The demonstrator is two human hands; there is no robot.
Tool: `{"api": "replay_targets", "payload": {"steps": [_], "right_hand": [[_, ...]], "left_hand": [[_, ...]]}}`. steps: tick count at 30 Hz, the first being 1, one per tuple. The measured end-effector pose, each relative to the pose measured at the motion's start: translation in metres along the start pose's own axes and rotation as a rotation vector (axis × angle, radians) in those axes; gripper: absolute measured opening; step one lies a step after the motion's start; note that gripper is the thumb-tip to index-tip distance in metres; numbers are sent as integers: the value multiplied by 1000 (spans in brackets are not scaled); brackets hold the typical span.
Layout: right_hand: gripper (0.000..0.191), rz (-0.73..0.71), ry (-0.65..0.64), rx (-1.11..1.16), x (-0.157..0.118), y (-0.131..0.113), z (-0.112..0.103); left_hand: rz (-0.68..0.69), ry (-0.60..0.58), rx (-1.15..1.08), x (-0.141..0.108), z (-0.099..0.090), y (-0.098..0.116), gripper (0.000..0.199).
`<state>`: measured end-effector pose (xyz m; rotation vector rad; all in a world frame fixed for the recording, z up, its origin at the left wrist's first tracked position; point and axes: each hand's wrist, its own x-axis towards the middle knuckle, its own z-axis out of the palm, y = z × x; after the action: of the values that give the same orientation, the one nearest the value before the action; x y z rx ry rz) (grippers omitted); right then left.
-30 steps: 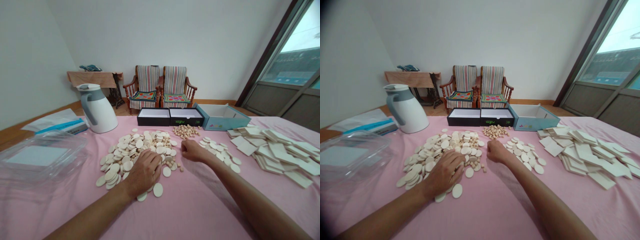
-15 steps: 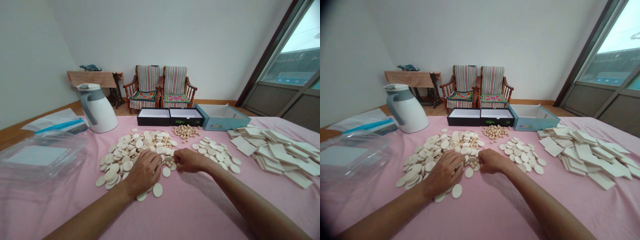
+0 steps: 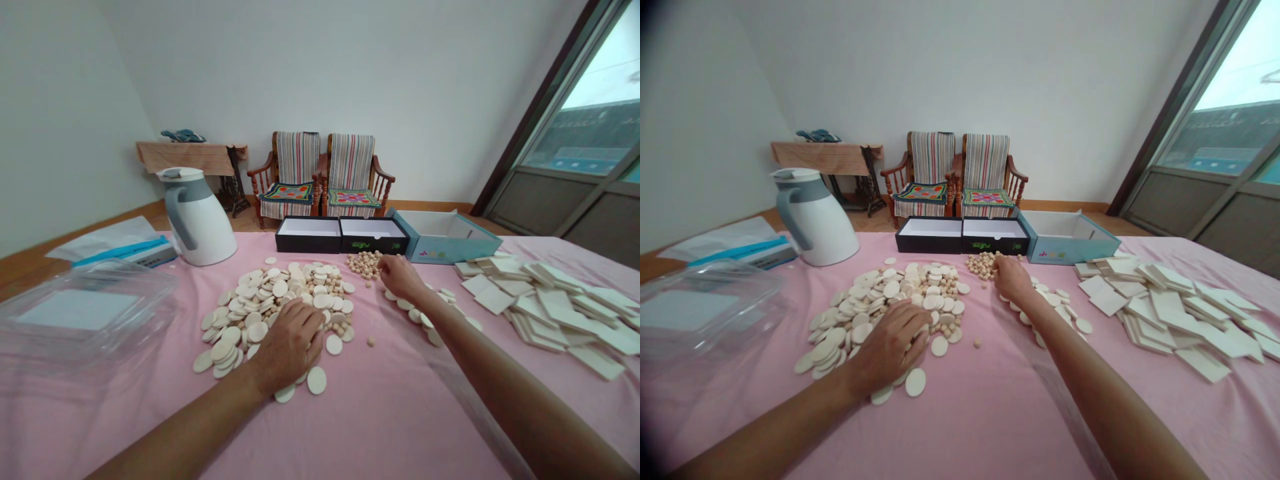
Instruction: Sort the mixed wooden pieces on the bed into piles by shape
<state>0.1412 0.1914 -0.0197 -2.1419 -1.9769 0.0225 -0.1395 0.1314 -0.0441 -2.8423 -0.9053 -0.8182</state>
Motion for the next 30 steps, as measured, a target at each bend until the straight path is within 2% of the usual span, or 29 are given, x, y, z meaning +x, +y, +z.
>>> {"api": "replay_targets", "payload": {"steps": [5, 9, 13, 17, 20, 22, 25, 27, 28, 30], "right_hand": [[23, -11, -159, -104, -7, 0, 5], [18, -32, -139, -66, -2, -5, 12], [21, -99, -117, 33, 2, -12, 19], [23, -119, -121, 0, 3, -13, 24], [21, -105, -126, -21, 9, -8, 19], [22, -62, -89, -35, 15, -5, 11], [27, -1, 84, -7, 18, -4, -4], [26, -41, 145, 43, 12, -8, -13], [23, -89, 105, 64, 6, -10, -17], [19, -211, -91, 110, -11, -16, -24]], "left_hand": [[-10, -2, 5, 0, 1, 0, 17], [-12, 15, -8, 0, 1, 0, 17], [-15, 10, -22, 0, 0, 1, 17], [-18, 0, -22, 0, 0, 0, 17], [-10, 8, -12, 0, 0, 0, 18], [-6, 17, -11, 0, 0, 0, 18], [-4, 24, -15, 1, 0, 0, 18], [-4, 25, -12, 0, 1, 0, 18], [-3, 24, -11, 0, 1, 0, 18], [1, 23, -10, 0, 0, 1, 19]]}}
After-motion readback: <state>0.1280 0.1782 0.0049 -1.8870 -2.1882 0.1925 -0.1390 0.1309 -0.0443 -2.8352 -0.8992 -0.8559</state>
